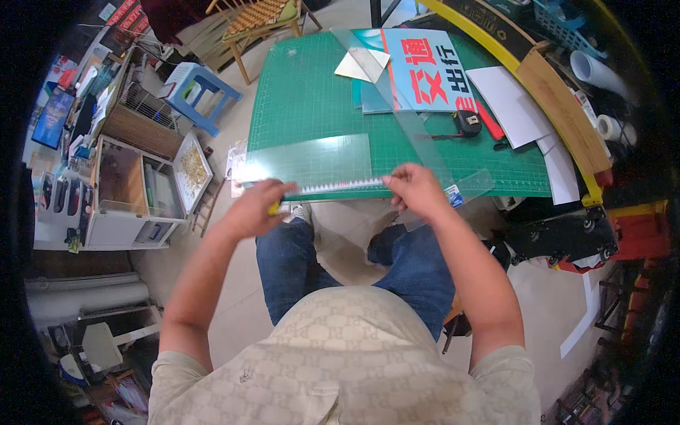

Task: The person uses a handheld angle grinder to cut a rectangular acrylic sheet on a workbench, then moves to a cutting mat to measure and mark another acrylic sheet with a ruler and marker. The person handles the acrylic pieces and tools throughout.

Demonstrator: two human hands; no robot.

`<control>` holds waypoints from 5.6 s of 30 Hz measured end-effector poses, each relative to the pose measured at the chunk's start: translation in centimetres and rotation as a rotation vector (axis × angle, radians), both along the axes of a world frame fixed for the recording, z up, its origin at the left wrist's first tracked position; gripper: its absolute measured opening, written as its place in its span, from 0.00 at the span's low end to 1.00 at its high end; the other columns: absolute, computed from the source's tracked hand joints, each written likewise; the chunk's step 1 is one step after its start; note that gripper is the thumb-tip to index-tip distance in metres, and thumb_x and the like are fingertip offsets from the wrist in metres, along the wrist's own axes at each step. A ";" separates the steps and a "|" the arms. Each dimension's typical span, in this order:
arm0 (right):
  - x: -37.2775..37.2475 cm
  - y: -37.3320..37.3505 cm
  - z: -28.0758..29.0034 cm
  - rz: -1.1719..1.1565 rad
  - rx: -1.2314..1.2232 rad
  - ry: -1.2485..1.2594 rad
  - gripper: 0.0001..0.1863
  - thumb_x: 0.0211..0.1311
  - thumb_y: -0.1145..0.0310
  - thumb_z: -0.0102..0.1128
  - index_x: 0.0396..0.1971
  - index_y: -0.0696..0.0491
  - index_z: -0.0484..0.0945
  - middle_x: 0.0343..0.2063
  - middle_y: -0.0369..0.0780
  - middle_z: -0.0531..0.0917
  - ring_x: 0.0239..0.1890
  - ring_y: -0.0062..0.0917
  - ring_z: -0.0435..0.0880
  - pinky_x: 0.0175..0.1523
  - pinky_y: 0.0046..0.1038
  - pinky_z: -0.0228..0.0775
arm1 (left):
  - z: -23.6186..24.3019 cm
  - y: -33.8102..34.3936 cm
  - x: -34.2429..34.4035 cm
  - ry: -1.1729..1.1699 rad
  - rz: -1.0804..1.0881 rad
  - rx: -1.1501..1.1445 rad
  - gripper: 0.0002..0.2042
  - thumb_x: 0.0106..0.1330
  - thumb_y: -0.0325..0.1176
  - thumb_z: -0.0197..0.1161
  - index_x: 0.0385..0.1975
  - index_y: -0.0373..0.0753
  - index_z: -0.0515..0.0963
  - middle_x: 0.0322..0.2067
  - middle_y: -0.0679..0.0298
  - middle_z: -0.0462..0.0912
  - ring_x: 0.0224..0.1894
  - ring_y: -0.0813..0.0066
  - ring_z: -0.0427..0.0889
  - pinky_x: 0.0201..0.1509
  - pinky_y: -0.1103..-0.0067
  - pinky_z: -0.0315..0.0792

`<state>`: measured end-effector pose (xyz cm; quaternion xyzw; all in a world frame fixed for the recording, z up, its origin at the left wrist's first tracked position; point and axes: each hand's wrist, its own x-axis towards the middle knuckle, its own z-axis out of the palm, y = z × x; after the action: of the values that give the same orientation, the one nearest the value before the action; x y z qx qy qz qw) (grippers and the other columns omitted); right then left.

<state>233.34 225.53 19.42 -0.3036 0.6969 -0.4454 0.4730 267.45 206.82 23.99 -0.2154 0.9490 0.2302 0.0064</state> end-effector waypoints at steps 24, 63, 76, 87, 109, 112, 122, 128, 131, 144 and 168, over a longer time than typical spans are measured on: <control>-19.2 7.9 -2.6 -0.219 0.218 1.376 0.15 0.74 0.67 0.58 0.56 0.53 0.81 0.51 0.53 0.83 0.52 0.54 0.86 0.57 0.52 0.79 | -4.0 -7.8 -2.8 0.057 0.192 -0.139 0.14 0.61 0.27 0.69 0.47 0.35 0.83 0.46 0.49 0.84 0.52 0.43 0.83 0.57 0.57 0.79; -17.1 5.4 0.1 -0.205 0.053 0.505 0.16 0.80 0.56 0.63 0.37 0.54 0.81 0.24 0.33 0.79 0.28 0.18 0.75 0.34 0.28 0.70 | -5.9 -9.4 -4.0 -0.018 0.361 -0.167 0.11 0.65 0.35 0.69 0.45 0.39 0.85 0.45 0.52 0.85 0.50 0.45 0.85 0.55 0.57 0.80; -11.5 2.6 2.2 -0.478 -0.195 -0.372 0.19 0.87 0.54 0.52 0.60 0.53 0.78 0.31 0.35 0.78 0.23 0.17 0.70 0.27 0.22 0.59 | -5.6 -8.8 -3.9 0.054 0.364 -0.176 0.10 0.65 0.33 0.69 0.43 0.39 0.86 0.45 0.53 0.86 0.51 0.46 0.84 0.55 0.56 0.80; -14.1 -0.8 -4.1 -0.520 -0.328 0.151 0.22 0.89 0.51 0.47 0.60 0.55 0.78 0.38 0.38 0.85 0.35 0.20 0.83 0.42 0.26 0.76 | -5.3 -9.0 -3.9 0.019 0.370 -0.168 0.11 0.65 0.33 0.69 0.45 0.40 0.86 0.44 0.52 0.85 0.51 0.46 0.84 0.56 0.58 0.79; 3.4 -11.9 -0.8 0.024 -0.299 0.130 0.12 0.70 0.63 0.72 0.42 0.57 0.86 0.32 0.35 0.88 0.33 0.17 0.85 0.39 0.25 0.77 | -5.0 -9.5 -5.3 -0.184 0.366 -0.191 0.12 0.73 0.43 0.66 0.45 0.42 0.86 0.45 0.52 0.86 0.51 0.46 0.86 0.54 0.54 0.80; 4.5 -14.3 -1.8 0.061 -0.308 0.119 0.13 0.71 0.62 0.69 0.43 0.57 0.86 0.32 0.35 0.89 0.37 0.19 0.85 0.46 0.27 0.78 | -4.9 -9.8 -5.8 -0.232 0.346 -0.176 0.14 0.75 0.45 0.65 0.46 0.42 0.86 0.46 0.51 0.86 0.52 0.44 0.86 0.55 0.54 0.81; 4.9 -14.9 -3.9 0.148 -0.243 0.218 0.13 0.66 0.61 0.71 0.41 0.55 0.89 0.34 0.37 0.90 0.38 0.21 0.86 0.46 0.29 0.78 | -4.8 -10.6 -7.3 -0.366 0.293 -0.197 0.15 0.76 0.45 0.64 0.48 0.42 0.87 0.47 0.50 0.88 0.52 0.44 0.87 0.54 0.54 0.82; 6.3 -15.3 -3.6 0.210 -0.301 0.447 0.14 0.65 0.60 0.71 0.41 0.55 0.88 0.34 0.40 0.89 0.37 0.24 0.85 0.45 0.30 0.78 | -3.8 -11.1 -8.1 -0.454 0.269 -0.148 0.14 0.76 0.44 0.63 0.49 0.42 0.88 0.47 0.52 0.90 0.51 0.47 0.89 0.52 0.55 0.84; 6.8 -15.3 -3.9 0.178 -0.286 0.414 0.13 0.64 0.61 0.71 0.41 0.55 0.87 0.33 0.41 0.89 0.36 0.27 0.86 0.43 0.31 0.78 | -3.3 -11.4 -8.5 -0.515 0.271 -0.097 0.13 0.74 0.40 0.63 0.50 0.42 0.88 0.49 0.52 0.90 0.53 0.47 0.90 0.54 0.56 0.84; 7.1 -15.0 -5.0 0.112 -0.369 0.493 0.11 0.64 0.63 0.70 0.39 0.55 0.87 0.30 0.42 0.88 0.32 0.28 0.86 0.41 0.31 0.79 | -3.2 -11.8 -8.8 -0.506 0.283 -0.053 0.14 0.71 0.32 0.61 0.51 0.40 0.89 0.52 0.51 0.90 0.54 0.48 0.91 0.55 0.56 0.85; 7.2 -15.0 -4.6 0.180 -0.405 0.551 0.11 0.66 0.63 0.69 0.41 0.55 0.88 0.34 0.44 0.90 0.35 0.32 0.89 0.44 0.32 0.81 | -2.7 -11.0 -8.7 -0.489 0.321 -0.073 0.14 0.71 0.33 0.61 0.50 0.42 0.89 0.52 0.53 0.90 0.56 0.48 0.90 0.56 0.55 0.84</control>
<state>240.54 210.56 14.84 -0.5603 0.6662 -0.4325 0.2347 258.76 195.80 21.29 -0.4119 0.8808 0.1352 0.1905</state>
